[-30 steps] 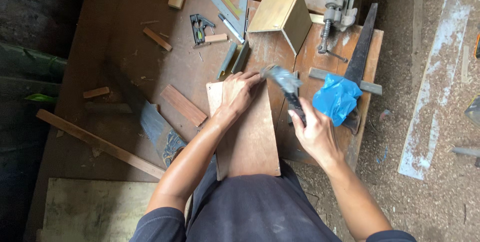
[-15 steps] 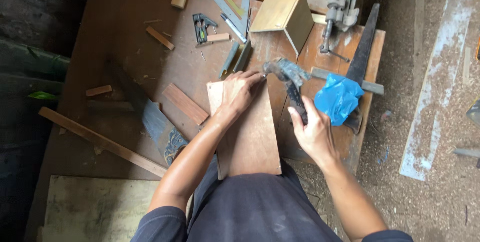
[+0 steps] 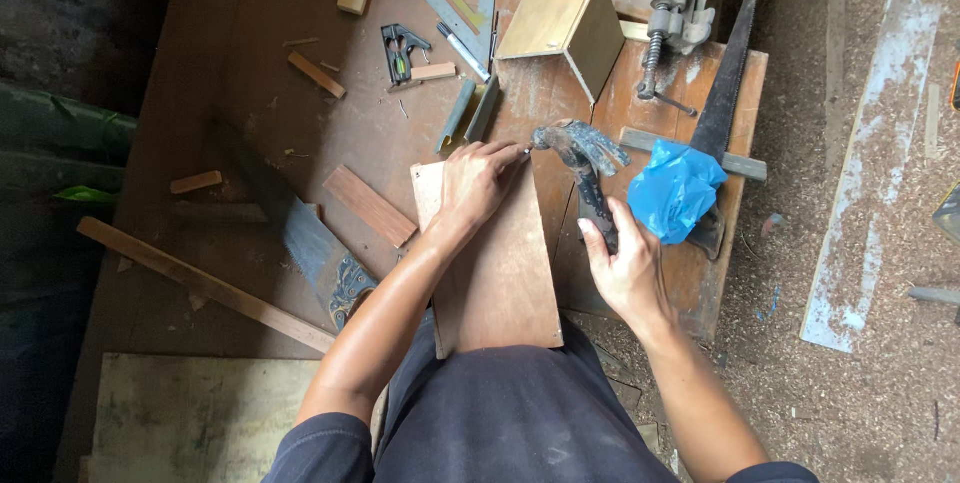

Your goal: The person assembles a small wooden structure by hammering nails into wooden pieces on a workbench. They repeatedly position the pieces, drive nails with a hammer, and adjust the assembly to secure the components together.

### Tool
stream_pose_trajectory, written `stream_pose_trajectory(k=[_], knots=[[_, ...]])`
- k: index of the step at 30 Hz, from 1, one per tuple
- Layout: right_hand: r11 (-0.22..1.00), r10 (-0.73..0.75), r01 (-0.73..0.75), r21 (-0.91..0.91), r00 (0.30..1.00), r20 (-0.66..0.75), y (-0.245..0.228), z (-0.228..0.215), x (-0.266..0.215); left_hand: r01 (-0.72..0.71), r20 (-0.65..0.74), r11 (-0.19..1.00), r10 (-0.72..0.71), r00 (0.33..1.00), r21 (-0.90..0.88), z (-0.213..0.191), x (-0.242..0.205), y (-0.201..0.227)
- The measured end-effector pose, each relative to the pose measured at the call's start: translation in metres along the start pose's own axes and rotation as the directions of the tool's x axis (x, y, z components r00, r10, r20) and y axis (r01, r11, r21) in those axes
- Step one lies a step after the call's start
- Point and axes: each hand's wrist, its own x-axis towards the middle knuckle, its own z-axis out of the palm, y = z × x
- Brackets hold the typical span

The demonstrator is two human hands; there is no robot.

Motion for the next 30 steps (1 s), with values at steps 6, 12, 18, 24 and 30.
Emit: stream_pose_trajectory(k=[6, 12, 18, 24, 30], knots=[[0.997, -0.047, 0.05, -0.058, 0.997, 0.063, -0.003, 0.002, 0.0, 0.009, 0.02, 1.0, -0.009, 1.0, -0.002, 0.002, 0.0, 0.0], [0.987, -0.155, 0.152, -0.059, 0.987, -0.046, -0.009, 0.003, 0.005, 0.003, 0.004, 1.0, -0.003, 1.0, -0.009, -0.001, 0.002, -0.001], [0.985, 0.172, -0.173, 0.017, 0.983, 0.062, -0.002, 0.01, 0.005, 0.007, -0.01, 1.0, -0.007, 1.0, -0.002, -0.003, 0.008, -0.001], [0.969, 0.185, -0.185, 0.163, 0.983, 0.012, 0.021, 0.025, -0.006, 0.012, 0.003, 1.0, -0.012, 1.0, -0.023, -0.007, 0.001, 0.004], [0.795, 0.42, -0.468, 0.387, 0.884, 0.206, 0.042, 0.051, -0.018, 0.001, 0.006, 0.999, -0.001, 1.0, -0.039, -0.008, -0.001, 0.007]])
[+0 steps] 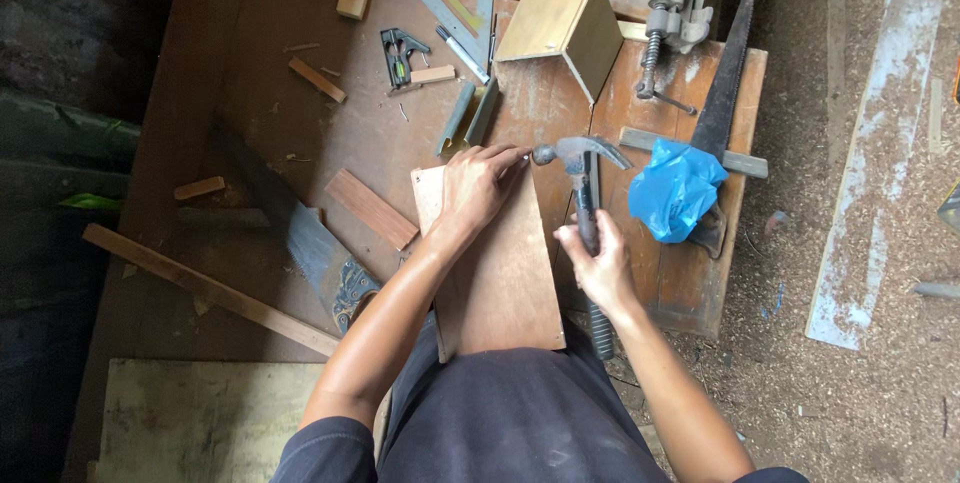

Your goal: The person assembles a small wooden structure by hammering nails into wooden pieces on a workbench. They repeatedly position the pieces, drive nails with a hammer, and adjust the assembly to secure the components together.

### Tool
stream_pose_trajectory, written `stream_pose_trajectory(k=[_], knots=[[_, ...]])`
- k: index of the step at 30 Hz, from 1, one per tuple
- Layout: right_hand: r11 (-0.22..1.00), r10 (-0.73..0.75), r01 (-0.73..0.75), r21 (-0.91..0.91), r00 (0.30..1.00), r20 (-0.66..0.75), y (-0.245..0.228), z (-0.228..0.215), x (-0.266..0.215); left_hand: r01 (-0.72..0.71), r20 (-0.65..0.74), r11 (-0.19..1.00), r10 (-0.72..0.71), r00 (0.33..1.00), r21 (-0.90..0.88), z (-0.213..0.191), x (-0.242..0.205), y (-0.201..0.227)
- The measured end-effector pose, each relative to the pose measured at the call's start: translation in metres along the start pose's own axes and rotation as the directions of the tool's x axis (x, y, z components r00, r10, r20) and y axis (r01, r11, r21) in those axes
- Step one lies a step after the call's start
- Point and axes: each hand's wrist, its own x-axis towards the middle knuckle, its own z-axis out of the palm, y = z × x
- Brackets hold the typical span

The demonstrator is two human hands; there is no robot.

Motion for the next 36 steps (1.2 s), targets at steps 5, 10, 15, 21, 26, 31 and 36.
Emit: stream_pose_trajectory(k=[5, 10, 15, 21, 26, 31, 36], knots=[[0.967, 0.08, -0.088, 0.24, 0.996, 0.041, 0.019, 0.011, -0.003, 0.026, 0.011, 1.0, -0.026, 1.0, 0.003, 0.0, -0.003, 0.003], [0.963, 0.091, -0.104, 0.25, 0.994, 0.063, 0.029, 0.009, -0.004, 0.009, 0.01, 1.0, -0.009, 1.0, 0.026, -0.001, -0.01, 0.014], [0.955, 0.086, -0.118, 0.273, 0.988, 0.127, 0.039, 0.003, -0.012, 0.038, 0.012, 0.999, -0.039, 0.999, 0.019, 0.0, -0.029, 0.03], [0.926, 0.118, -0.198, 0.322, 0.961, 0.252, 0.055, -0.001, -0.033, 0.085, -0.01, 0.994, -0.084, 0.996, 0.063, 0.007, -0.066, 0.047], [0.928, 0.138, -0.23, 0.293, 0.943, 0.302, 0.067, 0.002, -0.056, 0.121, 0.011, 0.988, -0.123, 0.992, 0.095, 0.011, -0.098, 0.059], [0.923, 0.13, -0.229, 0.308, 0.942, 0.311, 0.073, 0.014, -0.079, 0.119, 0.004, 0.988, -0.12, 0.993, 0.097, 0.003, -0.123, 0.063], [0.902, 0.096, -0.205, 0.379, 0.953, 0.287, 0.076, 0.026, -0.112, 0.074, -0.012, 0.995, -0.074, 0.997, 0.063, -0.006, -0.155, 0.064]])
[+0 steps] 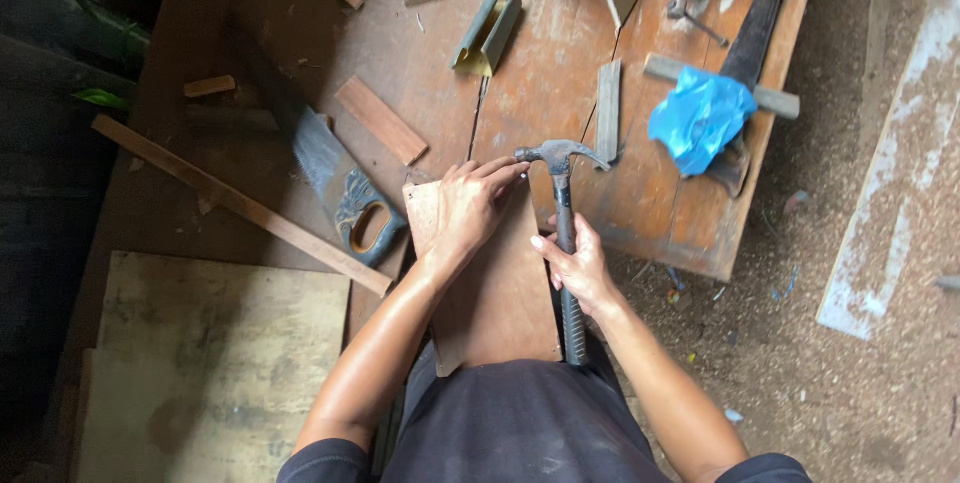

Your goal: The person assembles a small wooden structure by hammering nails into wooden pieces on a workbench. They repeatedly position the pieces, drive nails with a hammer, and adjust the assembly to secure the components together.

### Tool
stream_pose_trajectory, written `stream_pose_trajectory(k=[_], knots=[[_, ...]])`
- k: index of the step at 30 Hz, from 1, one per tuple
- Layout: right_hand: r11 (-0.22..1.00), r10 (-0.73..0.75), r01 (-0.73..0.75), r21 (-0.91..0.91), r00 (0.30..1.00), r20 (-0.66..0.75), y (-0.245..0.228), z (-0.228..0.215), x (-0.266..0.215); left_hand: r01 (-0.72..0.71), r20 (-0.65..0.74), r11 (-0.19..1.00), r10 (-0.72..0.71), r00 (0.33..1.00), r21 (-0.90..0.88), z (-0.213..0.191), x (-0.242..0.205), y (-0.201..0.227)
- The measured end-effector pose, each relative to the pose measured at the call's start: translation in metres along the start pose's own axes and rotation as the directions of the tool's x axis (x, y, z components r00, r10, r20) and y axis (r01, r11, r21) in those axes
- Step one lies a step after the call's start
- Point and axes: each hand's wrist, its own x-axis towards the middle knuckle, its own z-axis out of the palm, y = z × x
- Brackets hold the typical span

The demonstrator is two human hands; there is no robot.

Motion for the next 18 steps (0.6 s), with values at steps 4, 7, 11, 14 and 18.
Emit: stream_pose_trajectory(k=[4, 7, 11, 14, 18], knots=[[0.999, 0.009, -0.012, -0.041, 0.998, -0.061, 0.014, 0.013, -0.023, -0.001, 0.018, 0.999, 0.002, 1.0, -0.04, -0.004, -0.027, -0.001], [0.998, 0.012, -0.018, -0.065, 0.996, -0.089, 0.028, 0.015, -0.039, 0.022, 0.032, 0.997, -0.02, 0.999, -0.069, 0.001, -0.046, -0.001], [0.996, 0.038, -0.047, -0.072, 0.992, -0.124, 0.047, 0.013, -0.044, 0.021, 0.034, 0.997, -0.018, 0.999, -0.077, 0.016, -0.058, -0.006], [0.996, 0.057, -0.067, -0.062, 0.988, -0.144, 0.058, 0.0, -0.039, 0.047, 0.034, 0.994, -0.044, 0.998, -0.099, 0.038, -0.057, -0.008], [0.987, 0.103, -0.123, -0.1, 0.978, -0.182, 0.064, -0.018, -0.021, 0.095, 0.02, 0.987, -0.093, 0.995, -0.131, 0.063, -0.056, -0.013]])
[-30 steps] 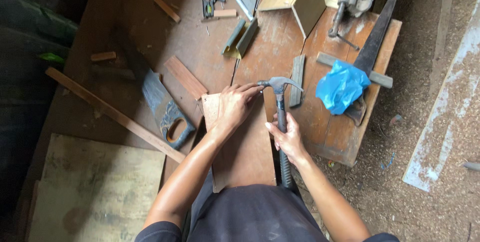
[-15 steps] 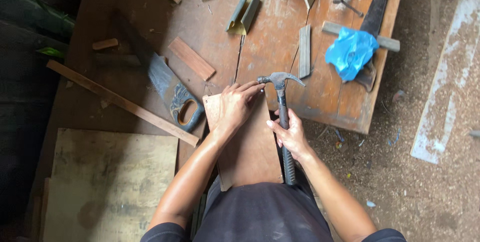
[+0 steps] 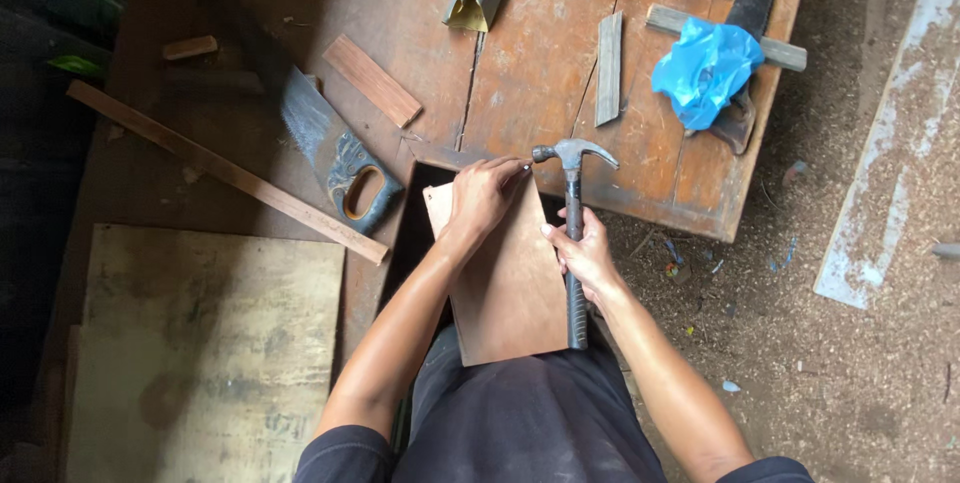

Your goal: The person assembles a small wooden structure by hammering nails into wooden pieces on a workbench. They repeatedly position the pieces, drive nails with a hammer, and adjust the assembly to secure the components together.

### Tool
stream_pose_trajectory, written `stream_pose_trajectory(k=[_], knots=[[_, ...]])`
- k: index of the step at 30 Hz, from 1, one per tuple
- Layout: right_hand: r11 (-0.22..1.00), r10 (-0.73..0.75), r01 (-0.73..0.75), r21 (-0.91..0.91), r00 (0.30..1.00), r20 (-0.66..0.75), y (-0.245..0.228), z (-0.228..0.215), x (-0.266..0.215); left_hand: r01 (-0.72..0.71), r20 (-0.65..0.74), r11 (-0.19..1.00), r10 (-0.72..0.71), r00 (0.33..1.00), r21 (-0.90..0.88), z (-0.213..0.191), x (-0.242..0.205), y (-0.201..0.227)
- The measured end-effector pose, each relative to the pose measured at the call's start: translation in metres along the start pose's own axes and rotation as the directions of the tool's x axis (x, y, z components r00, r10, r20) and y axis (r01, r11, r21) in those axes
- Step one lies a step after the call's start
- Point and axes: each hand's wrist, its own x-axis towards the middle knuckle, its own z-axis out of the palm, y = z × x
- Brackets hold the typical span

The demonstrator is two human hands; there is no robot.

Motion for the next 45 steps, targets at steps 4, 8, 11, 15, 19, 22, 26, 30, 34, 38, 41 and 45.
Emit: stream_pose_trajectory(k=[4, 8, 11, 15, 19, 22, 26, 30, 34, 38, 41, 45], knots=[[0.997, 0.057, -0.056, -0.061, 0.998, 0.015, -0.006, -0.018, 0.031, 0.026, -0.018, 1.0, -0.026, 0.999, -0.016, 0.028, 0.013, -0.009], [0.992, 0.087, -0.084, -0.089, 0.996, 0.026, -0.002, -0.032, 0.049, 0.045, -0.064, 0.999, -0.046, 0.997, -0.007, 0.056, 0.015, -0.016], [0.989, 0.074, -0.073, -0.127, 0.997, 0.006, -0.003, -0.038, 0.065, 0.06, -0.077, 0.998, -0.06, 0.995, -0.01, 0.07, 0.022, -0.023], [0.986, 0.034, -0.045, -0.162, 0.997, -0.069, 0.006, -0.045, 0.078, 0.068, -0.081, 0.996, -0.073, 0.994, -0.052, 0.085, 0.027, -0.031], [0.977, -0.008, -0.023, -0.214, 0.99, -0.141, 0.01, -0.047, 0.092, 0.051, -0.091, 0.998, -0.055, 0.994, -0.048, 0.091, 0.033, -0.036], [0.963, 0.003, -0.055, -0.265, 0.981, -0.194, 0.017, -0.048, 0.094, 0.054, -0.094, 0.997, -0.06, 0.994, -0.061, 0.096, 0.029, -0.036], [0.918, -0.081, -0.01, -0.397, 0.974, -0.211, 0.021, -0.048, 0.101, 0.067, -0.081, 0.996, -0.072, 0.994, -0.057, 0.1, 0.037, -0.041], [0.878, -0.228, 0.117, -0.464, 0.955, -0.19, 0.026, -0.052, 0.103, 0.061, -0.11, 0.997, -0.067, 0.992, -0.056, 0.105, 0.041, -0.043], [0.878, -0.201, 0.088, -0.471, 0.96, -0.196, 0.024, -0.051, 0.105, 0.085, -0.116, 0.996, -0.088, 0.989, -0.03, 0.105, 0.042, -0.043], [0.863, -0.3, 0.185, -0.47, 0.936, -0.182, 0.015, -0.048, 0.098, 0.1, -0.138, 0.995, -0.097, 0.986, 0.015, 0.109, 0.046, -0.043], [0.919, -0.145, 0.048, -0.39, 0.964, -0.224, 0.006, -0.044, 0.088, 0.139, -0.121, 0.99, -0.136, 0.983, 0.019, 0.111, 0.046, -0.046], [0.958, -0.091, 0.024, -0.287, 0.97, -0.224, 0.002, -0.042, 0.077, 0.132, -0.166, 0.99, -0.12, 0.979, 0.059, 0.113, 0.045, -0.045]])
